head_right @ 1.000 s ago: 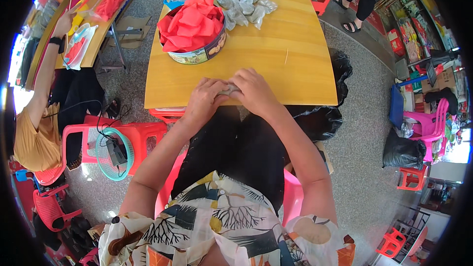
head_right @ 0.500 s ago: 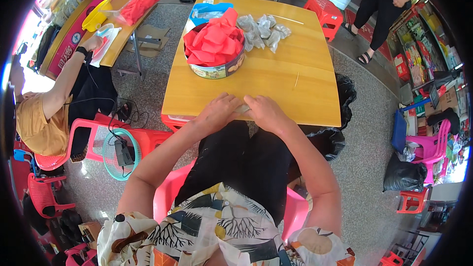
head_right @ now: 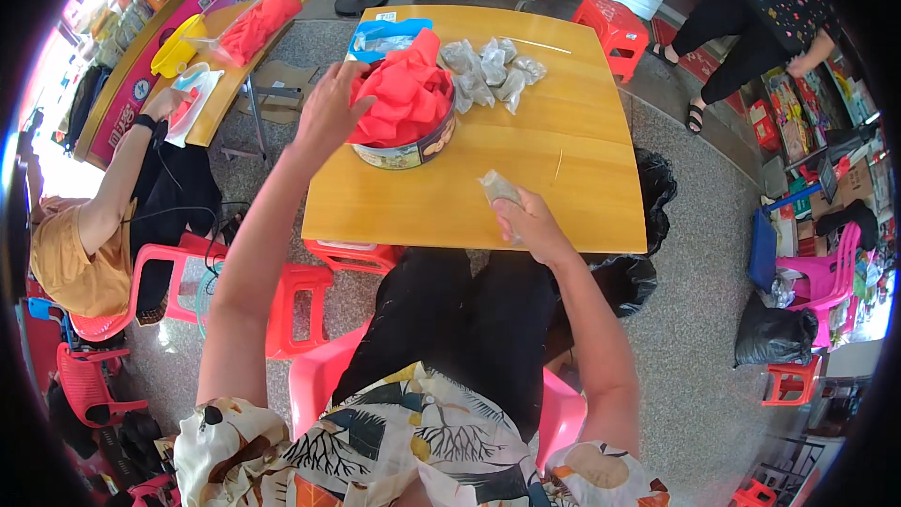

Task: The person sits at a table and repeatedly wraps small items in red paper. They pick up a small item, fold a piece of red paper around it, and place the wrapped item on the table. The process is repeated multiple times throughout the video.

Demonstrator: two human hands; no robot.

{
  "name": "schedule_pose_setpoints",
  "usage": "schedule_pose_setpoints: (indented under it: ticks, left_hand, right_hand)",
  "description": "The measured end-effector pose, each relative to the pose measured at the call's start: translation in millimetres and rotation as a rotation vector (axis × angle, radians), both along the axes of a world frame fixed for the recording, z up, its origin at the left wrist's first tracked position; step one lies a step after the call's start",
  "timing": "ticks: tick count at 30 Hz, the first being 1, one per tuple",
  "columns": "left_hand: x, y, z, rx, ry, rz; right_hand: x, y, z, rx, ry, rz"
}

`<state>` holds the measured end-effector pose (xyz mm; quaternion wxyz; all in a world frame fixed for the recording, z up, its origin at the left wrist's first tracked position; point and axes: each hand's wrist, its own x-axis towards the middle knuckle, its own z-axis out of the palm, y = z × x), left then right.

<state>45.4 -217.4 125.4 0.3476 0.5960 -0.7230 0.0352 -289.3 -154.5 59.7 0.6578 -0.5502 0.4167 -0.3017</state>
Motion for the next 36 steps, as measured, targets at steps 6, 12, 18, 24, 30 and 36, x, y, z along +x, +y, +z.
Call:
schedule_pose_setpoints:
  ticks: [6,12,18,24,30,36]
  left_hand:
    - [19,-49,-22,0.266,-0.202,0.176]
    - [40,-47,-10,0.011,0.092,0.099]
    - [7,19,26,0.156,0.711,-0.197]
    - [-50,110,-19,0.569,1.066,-0.347]
    - [-68,143,-59,0.629,1.422,-0.415]
    - [-61,148,-73,0.496,1.332,-0.375]
  right_hand:
    - [15,0,8,0.163,-0.401,-0.168]
    - [2,-16,1,0.292,-0.745,-0.22]
    - [-1,-5,3,0.289,-0.806,-0.162]
    - [17,25,18,0.297,-0.818,-0.102]
    - [22,52,16,0.216,-0.742,-0.143]
    - [26,71,36,0.05,-0.545,-0.223]
